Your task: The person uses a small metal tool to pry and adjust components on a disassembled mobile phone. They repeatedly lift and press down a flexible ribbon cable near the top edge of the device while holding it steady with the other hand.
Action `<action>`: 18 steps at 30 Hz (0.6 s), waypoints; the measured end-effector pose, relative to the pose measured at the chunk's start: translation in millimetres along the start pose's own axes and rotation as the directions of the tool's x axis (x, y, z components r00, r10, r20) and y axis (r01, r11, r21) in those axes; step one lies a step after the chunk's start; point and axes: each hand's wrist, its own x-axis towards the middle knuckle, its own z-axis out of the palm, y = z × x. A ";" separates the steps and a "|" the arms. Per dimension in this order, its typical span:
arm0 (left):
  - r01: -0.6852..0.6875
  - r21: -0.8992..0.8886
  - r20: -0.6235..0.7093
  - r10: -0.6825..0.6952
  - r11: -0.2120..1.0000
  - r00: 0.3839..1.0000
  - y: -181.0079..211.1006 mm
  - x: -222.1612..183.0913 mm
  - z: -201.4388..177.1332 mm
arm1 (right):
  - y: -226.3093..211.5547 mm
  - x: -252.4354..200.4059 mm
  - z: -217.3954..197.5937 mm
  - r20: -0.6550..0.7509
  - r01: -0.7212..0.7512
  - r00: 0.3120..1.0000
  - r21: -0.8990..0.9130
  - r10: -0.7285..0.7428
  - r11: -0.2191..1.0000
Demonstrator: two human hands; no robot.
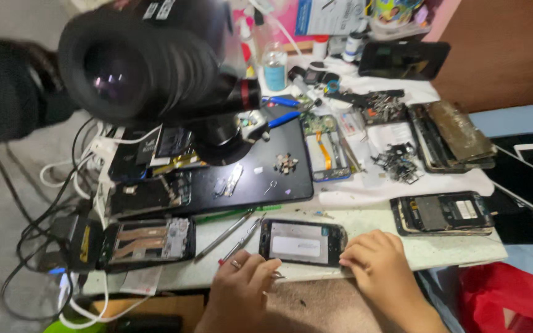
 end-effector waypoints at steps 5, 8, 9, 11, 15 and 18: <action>-0.161 0.072 -0.086 0.167 0.984 0.982 8.1 12.8 23.1 | -11.2 -2.2 4.1 -0.051 0.127 0.989 -0.141 -0.136 0.982; -0.138 0.019 -0.058 0.139 0.990 0.989 6.6 17.8 24.9 | -8.0 -0.2 8.8 -0.069 0.149 0.984 -0.179 -0.163 0.972; -0.128 -0.005 -0.040 0.128 0.992 0.991 7.3 15.2 23.9 | -6.4 -1.3 11.7 -0.080 0.164 0.980 -0.182 -0.181 0.970; -0.121 -0.016 -0.031 0.121 0.993 0.992 8.8 12.8 22.1 | -3.0 -3.4 16.4 -0.092 0.154 0.981 -0.177 -0.172 0.972; -0.130 -0.015 -0.043 0.129 0.991 0.991 11.4 17.9 18.0 | 7.0 -2.1 20.9 -0.110 0.064 0.991 -0.124 -0.078 0.990; -0.141 0.004 -0.034 0.141 0.990 0.989 12.4 20.4 14.3 | 16.2 -1.7 22.5 -0.139 -0.002 0.990 -0.050 -0.005 0.999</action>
